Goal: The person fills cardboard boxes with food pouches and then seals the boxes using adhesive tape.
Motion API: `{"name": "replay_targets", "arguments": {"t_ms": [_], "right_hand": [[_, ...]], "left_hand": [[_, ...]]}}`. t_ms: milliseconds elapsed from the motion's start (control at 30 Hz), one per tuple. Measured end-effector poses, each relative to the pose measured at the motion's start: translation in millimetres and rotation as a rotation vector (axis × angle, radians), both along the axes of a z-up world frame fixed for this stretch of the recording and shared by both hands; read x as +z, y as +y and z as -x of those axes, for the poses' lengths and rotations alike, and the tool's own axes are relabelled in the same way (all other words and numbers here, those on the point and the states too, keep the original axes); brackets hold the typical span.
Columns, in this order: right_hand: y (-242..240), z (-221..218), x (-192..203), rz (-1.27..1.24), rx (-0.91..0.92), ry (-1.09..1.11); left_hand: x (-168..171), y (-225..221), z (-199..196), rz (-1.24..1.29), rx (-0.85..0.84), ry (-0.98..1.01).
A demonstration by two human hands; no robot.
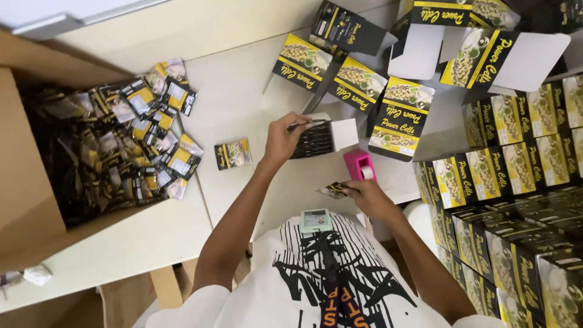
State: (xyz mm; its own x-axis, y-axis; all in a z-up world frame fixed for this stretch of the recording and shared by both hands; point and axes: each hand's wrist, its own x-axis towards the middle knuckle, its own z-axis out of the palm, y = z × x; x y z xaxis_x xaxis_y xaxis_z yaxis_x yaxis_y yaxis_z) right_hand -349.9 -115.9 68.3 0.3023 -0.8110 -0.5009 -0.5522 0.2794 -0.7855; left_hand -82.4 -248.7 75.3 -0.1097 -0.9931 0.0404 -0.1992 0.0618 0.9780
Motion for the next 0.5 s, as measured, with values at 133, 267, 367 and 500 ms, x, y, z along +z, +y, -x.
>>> {"name": "replay_targets", "arguments": {"t_ms": [133,267,367,500], "right_hand": [[-17,18,1,0.054,0.025,-0.035],[-50,18,39,0.003,-0.012,0.02],[-79,-3,57,0.188,-0.148,-0.018],[-116,-40,53,0.582,0.011,-0.158]], "left_hand": [[-17,4,-5,-0.007,0.004,-0.02],[-15,17,-14,0.069,0.03,-0.179],[-16,23,-15,0.197,0.045,-0.402],[-26,28,-9,0.148,0.0,-0.613]]}}
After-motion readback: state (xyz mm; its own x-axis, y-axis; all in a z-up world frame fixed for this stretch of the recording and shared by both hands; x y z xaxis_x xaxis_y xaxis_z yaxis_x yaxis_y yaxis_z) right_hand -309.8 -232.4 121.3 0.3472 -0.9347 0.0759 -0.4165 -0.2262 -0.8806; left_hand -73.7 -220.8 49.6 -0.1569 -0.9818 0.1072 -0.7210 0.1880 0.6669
